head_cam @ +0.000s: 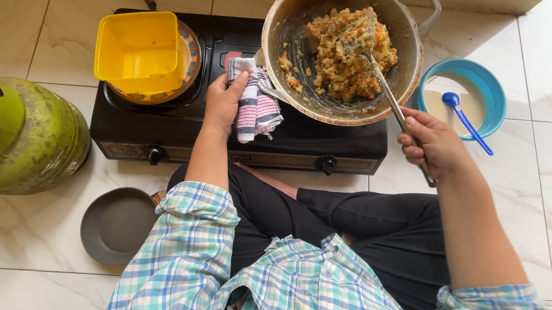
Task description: Stirring and mixing a large batch of vegetable and meat filling in a wok on a portable gas stove.
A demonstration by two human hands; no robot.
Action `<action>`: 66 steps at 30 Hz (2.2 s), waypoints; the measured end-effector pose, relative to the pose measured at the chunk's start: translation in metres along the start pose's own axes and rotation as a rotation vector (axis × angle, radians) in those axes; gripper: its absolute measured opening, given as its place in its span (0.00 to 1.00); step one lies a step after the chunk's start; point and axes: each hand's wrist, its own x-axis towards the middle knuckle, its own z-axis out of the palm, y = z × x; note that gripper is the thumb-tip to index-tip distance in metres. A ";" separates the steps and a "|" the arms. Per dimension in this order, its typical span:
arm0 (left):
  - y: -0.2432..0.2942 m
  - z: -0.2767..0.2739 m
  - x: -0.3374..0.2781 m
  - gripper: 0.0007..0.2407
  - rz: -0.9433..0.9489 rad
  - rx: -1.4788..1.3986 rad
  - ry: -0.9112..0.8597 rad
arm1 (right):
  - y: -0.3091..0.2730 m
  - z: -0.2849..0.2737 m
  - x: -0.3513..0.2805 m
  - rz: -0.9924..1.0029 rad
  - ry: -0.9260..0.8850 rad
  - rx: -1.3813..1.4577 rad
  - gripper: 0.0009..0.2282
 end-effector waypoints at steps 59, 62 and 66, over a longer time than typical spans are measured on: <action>-0.028 0.003 0.028 0.16 0.042 0.091 -0.027 | -0.092 0.073 -0.047 -0.064 0.012 -0.868 0.24; -0.017 0.003 0.020 0.16 0.059 0.168 -0.021 | -0.097 0.075 -0.015 -0.145 0.087 -1.116 0.23; -0.014 0.004 0.017 0.16 0.053 0.203 -0.015 | -0.089 0.108 -0.006 -0.149 0.087 -1.255 0.23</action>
